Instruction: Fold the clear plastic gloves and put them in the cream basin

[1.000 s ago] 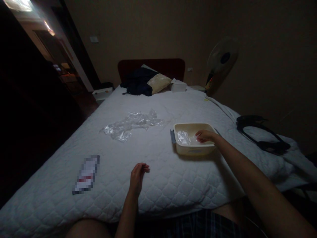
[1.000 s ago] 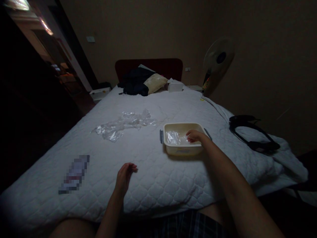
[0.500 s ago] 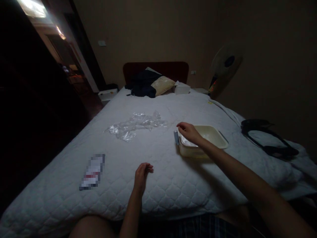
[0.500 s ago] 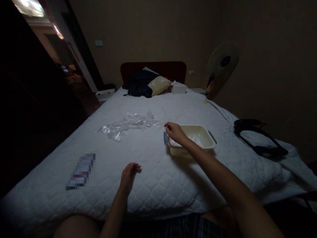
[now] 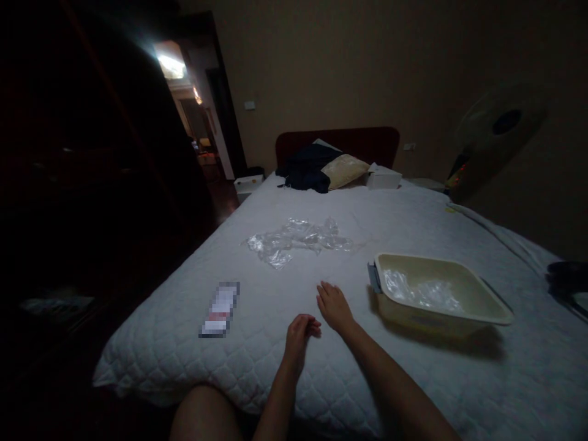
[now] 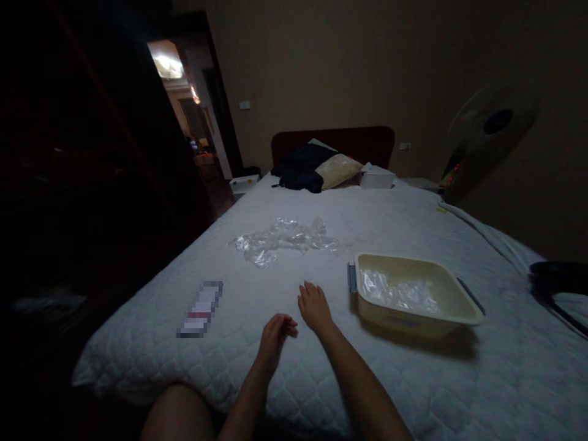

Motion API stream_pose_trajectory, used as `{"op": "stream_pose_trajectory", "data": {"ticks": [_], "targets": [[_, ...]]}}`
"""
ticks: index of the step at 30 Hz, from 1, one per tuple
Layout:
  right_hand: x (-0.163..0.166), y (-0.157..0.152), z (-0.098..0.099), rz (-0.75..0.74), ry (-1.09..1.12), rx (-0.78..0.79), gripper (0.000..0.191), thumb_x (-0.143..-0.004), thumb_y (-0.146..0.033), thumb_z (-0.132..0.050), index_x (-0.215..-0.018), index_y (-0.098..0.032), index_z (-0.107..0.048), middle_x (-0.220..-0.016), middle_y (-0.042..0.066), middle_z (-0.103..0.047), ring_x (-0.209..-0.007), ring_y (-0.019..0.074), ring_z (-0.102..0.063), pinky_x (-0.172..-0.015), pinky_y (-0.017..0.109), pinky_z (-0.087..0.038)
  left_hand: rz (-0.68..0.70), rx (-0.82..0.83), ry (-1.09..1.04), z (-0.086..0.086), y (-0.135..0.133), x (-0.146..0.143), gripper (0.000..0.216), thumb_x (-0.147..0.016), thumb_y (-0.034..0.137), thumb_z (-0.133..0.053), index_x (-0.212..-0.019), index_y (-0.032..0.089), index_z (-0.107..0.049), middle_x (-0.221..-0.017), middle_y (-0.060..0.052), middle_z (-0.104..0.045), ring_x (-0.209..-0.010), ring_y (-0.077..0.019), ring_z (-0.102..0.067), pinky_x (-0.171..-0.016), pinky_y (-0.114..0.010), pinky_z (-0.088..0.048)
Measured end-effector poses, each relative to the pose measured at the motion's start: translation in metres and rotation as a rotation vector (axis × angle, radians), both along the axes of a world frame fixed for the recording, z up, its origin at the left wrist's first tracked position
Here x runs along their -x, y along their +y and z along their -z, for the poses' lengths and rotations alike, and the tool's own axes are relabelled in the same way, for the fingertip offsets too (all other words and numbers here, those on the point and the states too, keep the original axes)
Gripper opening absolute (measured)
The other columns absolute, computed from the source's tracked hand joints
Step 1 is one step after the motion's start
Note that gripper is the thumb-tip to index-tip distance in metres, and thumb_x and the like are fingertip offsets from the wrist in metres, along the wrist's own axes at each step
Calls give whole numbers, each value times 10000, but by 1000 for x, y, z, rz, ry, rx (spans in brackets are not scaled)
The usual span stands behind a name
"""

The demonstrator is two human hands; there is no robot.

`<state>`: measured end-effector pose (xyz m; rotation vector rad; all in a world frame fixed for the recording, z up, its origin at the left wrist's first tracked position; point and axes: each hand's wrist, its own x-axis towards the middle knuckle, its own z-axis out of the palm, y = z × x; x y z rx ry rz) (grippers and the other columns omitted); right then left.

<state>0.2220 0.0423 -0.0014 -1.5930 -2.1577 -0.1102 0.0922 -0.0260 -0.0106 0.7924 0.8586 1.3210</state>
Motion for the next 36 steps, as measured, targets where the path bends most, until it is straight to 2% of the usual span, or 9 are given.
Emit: {"op": "stream_pose_trajectory", "data": {"ticks": [3,7,10,14,19,25,29,32,36], "targets": [[-4,1,17,-13,-1,-49,351,-876,-239,-345,-1153,-133,-533,-1226,133,-522,-1151,209,-444,-993,395,-281,-16,-48,129,-1,6,4,290,-762,411,-510,-711,128,-552,-682,-51,-614,-578,-126,-557,-598,-272,-437],[-8,4,20,-31,25,-84,350,-871,-249,-355,-1129,-116,-550,-1201,138,-540,-1131,213,-466,-984,394,-309,-174,-210,647,-10,35,21,217,-778,313,-483,-657,149,-556,-624,-15,-547,-612,-128,-516,-597,-253,-409],[-8,6,21,-36,49,-111,338,-861,-257,-379,-1101,-111,-566,-1176,139,-557,-1110,219,-484,-975,397,-329,-406,-356,1072,-17,70,42,121,-773,238,-487,-759,165,-583,-762,-37,-570,-754,-160,-525,-707,-289,-418],[-9,8,24,-47,61,-140,326,-853,-257,-395,-1076,-106,-578,-1149,139,-575,-1081,223,-507,-959,402,-351,-460,-540,1436,-18,119,65,214,-790,136,-444,-961,139,-572,-971,-93,-577,-954,-193,-492,-848,-324,-392],[-11,11,27,-63,76,-143,319,-847,-261,-402,-1068,-113,-579,-1136,134,-580,-1064,226,-512,-943,408,-362,-494,-466,1688,-10,154,65,250,-819,140,-432,-1044,119,-540,-1054,-118,-555,-1002,-213,-472,-831,-337,-386],[-12,14,28,-68,115,-136,309,-831,-268,-418,-1041,-122,-590,-1111,135,-589,-1030,235,-522,-925,416,-369,-463,-429,1756,0,155,59,172,-810,91,-433,-838,142,-595,-910,-106,-582,-909,-216,-495,-772,-342,-366],[-12,15,28,-74,146,-136,304,-828,-276,-414,-1030,-139,-595,-1105,130,-592,-1011,238,-528,-912,420,-372,-519,-426,1705,-2,147,60,144,-801,88,-458,-828,155,-582,-949,-103,-571,-932,-217,-477,-779,-350,-355],[-12,16,29,-80,160,-141,305,-826,-284,-414,-1027,-145,-597,-1102,130,-593,-1013,239,-527,-909,422,-372,-574,-453,1533,-7,140,59,121,-810,123,-464,-831,167,-575,-899,-86,-573,-897,-210,-483,-788,-354,-353],[-12,16,30,-75,161,-142,305,-828,-284,-414,-1029,-143,-594,-1096,130,-595,-1004,235,-531,-905,415,-378,-683,-468,1149,-11,125,54,172,-857,248,-409,-836,182,-566,-861,-73,-569,-866,-191,-496,-799,-320,-367]]}}
